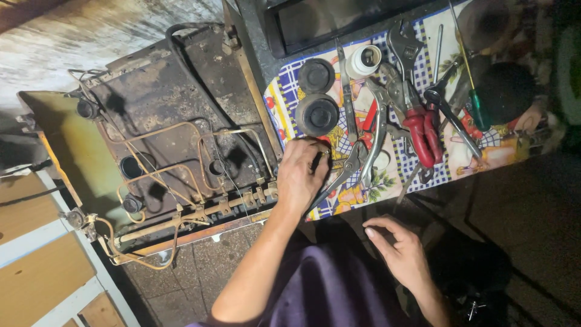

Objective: The person is repairing a disassembled gas stove top. They use pliers to manipulate a small metal component and a screwdriver to adjust parts of the stove's internal mechanism. The person also uses a hammer to tap a component into place.

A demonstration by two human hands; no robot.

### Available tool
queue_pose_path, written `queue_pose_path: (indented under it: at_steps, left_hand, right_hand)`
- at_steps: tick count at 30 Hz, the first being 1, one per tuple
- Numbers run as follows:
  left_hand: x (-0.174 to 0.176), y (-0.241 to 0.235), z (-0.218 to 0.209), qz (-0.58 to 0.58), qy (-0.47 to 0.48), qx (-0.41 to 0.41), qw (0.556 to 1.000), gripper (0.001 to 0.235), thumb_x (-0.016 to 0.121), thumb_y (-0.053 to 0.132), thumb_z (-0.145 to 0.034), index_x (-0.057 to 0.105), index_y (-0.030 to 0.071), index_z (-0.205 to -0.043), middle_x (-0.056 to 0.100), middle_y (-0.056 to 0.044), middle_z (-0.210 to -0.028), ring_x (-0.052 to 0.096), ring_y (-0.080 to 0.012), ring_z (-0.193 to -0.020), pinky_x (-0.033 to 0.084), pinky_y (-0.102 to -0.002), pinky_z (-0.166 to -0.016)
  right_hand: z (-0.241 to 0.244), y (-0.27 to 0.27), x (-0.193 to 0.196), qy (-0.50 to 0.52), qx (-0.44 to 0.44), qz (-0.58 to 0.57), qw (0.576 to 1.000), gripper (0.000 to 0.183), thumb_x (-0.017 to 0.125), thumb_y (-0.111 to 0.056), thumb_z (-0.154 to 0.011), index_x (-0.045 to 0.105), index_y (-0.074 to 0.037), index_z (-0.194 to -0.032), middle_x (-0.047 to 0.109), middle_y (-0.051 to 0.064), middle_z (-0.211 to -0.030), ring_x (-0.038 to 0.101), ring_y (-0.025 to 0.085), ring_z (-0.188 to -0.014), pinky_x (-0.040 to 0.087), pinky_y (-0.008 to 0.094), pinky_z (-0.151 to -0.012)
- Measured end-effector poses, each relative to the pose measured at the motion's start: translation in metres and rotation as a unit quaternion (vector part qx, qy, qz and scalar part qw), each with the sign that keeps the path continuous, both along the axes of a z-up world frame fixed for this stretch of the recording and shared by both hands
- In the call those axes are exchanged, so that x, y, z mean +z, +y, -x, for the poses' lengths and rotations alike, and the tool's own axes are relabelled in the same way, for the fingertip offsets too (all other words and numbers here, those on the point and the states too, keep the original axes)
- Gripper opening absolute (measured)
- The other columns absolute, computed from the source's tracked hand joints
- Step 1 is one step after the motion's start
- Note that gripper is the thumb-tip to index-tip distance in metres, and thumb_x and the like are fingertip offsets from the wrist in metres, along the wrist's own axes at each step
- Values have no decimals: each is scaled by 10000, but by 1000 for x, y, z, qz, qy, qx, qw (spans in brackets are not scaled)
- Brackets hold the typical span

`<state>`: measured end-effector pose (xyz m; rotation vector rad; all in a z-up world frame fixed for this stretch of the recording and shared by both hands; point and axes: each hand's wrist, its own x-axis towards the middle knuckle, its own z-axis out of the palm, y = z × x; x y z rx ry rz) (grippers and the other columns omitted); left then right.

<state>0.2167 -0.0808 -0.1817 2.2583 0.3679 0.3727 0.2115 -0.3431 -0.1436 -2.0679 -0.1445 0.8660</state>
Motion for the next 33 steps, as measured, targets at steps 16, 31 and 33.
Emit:
queue_pose_path:
  at_steps: [16, 31, 33]
  left_hand:
    - [-2, 3, 3, 11, -8, -10, 1000, 184, 722, 116, -934, 677, -13, -1057, 654, -118, -1026, 564, -303, -985, 541, -411, -763]
    - [-24, 0, 7, 72, -36, 41, 996, 91, 821, 151, -862, 776, 135, -939, 724, -47, -940, 686, -281, -991, 562, -397, -907]
    - [-23, 3, 2, 72, -49, 36, 996, 76, 811, 129, -878, 780, 115, -946, 729, -66, -941, 688, -300, -975, 561, -405, -901]
  right_hand:
    - [-86, -41, 13, -153, -120, 21, 981, 132, 667, -62, -1020, 727, -9, -1125, 743, 93, -956, 684, 129, -861, 518, 233, -834]
    - [-205, -23, -21, -401, -32, 223, 888, 421, 867, -243, -910, 679, -120, -1266, 634, 127, -1116, 688, 397, -1001, 564, 582, -842]
    - [-220, -38, -52, -436, -9, 243, 866, 323, 869, -264, -882, 731, -87, -1114, 660, 152, -971, 697, 399, -943, 554, 521, -820]
